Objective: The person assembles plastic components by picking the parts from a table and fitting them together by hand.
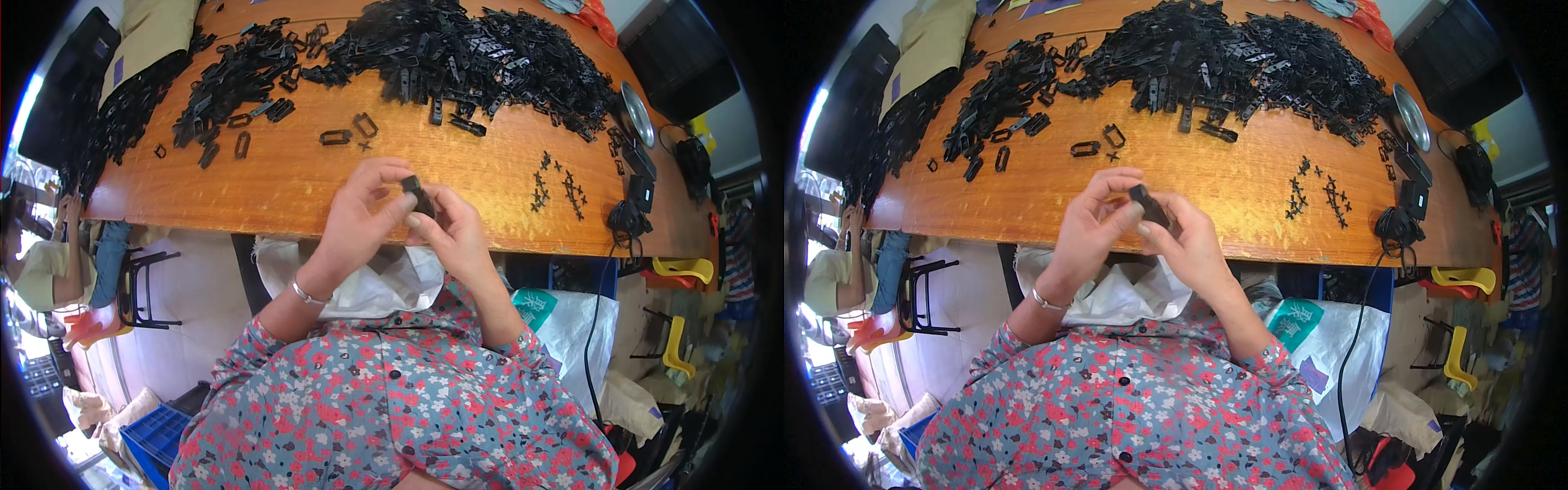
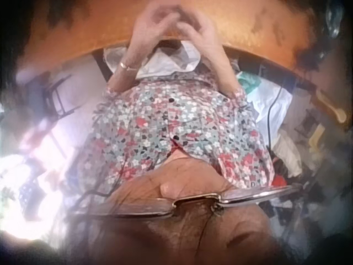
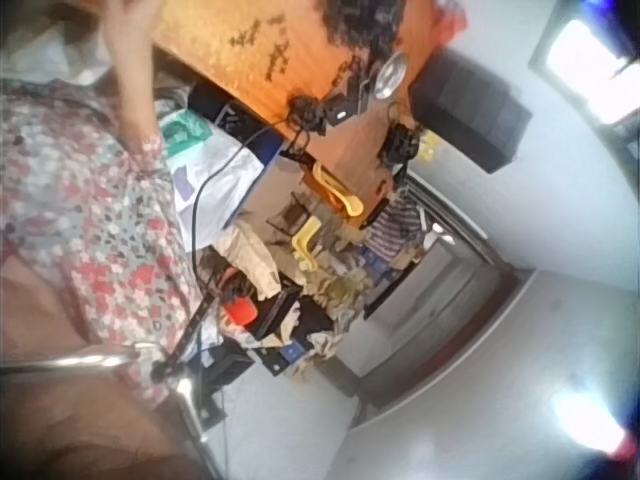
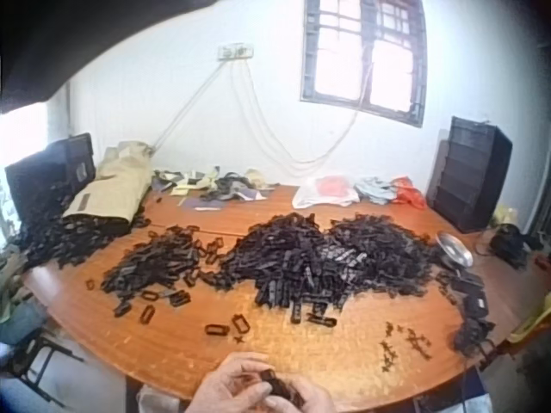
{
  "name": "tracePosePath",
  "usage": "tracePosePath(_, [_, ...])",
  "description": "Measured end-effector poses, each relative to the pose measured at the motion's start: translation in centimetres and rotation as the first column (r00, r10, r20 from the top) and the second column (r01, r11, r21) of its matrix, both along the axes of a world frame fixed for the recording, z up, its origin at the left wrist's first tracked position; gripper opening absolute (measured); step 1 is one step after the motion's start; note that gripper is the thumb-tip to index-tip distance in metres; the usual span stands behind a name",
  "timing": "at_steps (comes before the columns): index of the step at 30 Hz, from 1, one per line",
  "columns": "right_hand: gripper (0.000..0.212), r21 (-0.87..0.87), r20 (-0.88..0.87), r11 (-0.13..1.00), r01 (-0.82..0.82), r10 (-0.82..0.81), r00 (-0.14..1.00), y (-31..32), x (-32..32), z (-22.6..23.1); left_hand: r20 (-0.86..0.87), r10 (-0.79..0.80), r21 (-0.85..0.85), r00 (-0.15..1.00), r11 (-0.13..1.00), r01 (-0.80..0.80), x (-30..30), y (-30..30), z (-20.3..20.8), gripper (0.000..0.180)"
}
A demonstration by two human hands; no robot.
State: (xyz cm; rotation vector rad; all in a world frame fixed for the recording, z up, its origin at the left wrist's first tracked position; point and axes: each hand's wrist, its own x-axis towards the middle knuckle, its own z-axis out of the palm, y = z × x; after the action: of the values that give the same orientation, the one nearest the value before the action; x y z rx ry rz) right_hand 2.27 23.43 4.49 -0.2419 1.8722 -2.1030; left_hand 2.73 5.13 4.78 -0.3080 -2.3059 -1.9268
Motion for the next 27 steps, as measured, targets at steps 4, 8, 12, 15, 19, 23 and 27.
tracePosePath(4, [0.028,0.148,-0.039,0.976,-0.158,0.166,0.985,0.5,0.3,-0.4,0.179,-0.154,0.317,0.972,0.944,0.091,-1.2,-0.8,1.3,0.06])
tracePosePath(8, [0.03,0.132,0.038,0.982,-0.136,0.133,0.99,-0.6,0.8,-0.8,0.341,-0.402,0.5,0.85,0.843,0.198,-1.9,0.3,1.2,0.067])
tracePosePath(12, [0.026,0.003,-0.126,0.997,-0.071,0.07,0.99,-0.4,1.3,-2.6,0.212,-0.383,0.358,0.899,0.887,0.293,-0.1,1.7,0.5,0.068])
tracePosePath(15, [0.023,0.073,-0.149,0.992,-0.1,0.11,0.983,-0.9,1.7,-2.2,0.2,-0.328,0.329,0.923,0.91,0.252,1.0,1.2,-0.7,0.068])
tracePosePath(19, [0.028,0.232,-0.023,0.956,-0.179,0.189,0.982,-2.1,1.2,-1.2,0.372,-0.303,0.541,0.877,0.839,0.06,0.9,0.1,-1.3,0.065])
tracePosePath(23, [0.033,0.101,0.084,0.965,-0.241,0.233,0.969,-2.8,1.1,-0.5,0.367,-0.149,0.607,0.918,0.787,-0.115,-0.2,-0.4,-1.2,0.054])
tracePosePath(27, [0.032,-0.06,0.19,0.961,-0.272,0.278,0.942,-2.2,2.4,-1.8,0.393,-0.061,0.496,0.918,0.855,-0.155,0.1,-1.3,-2.3,0.051])
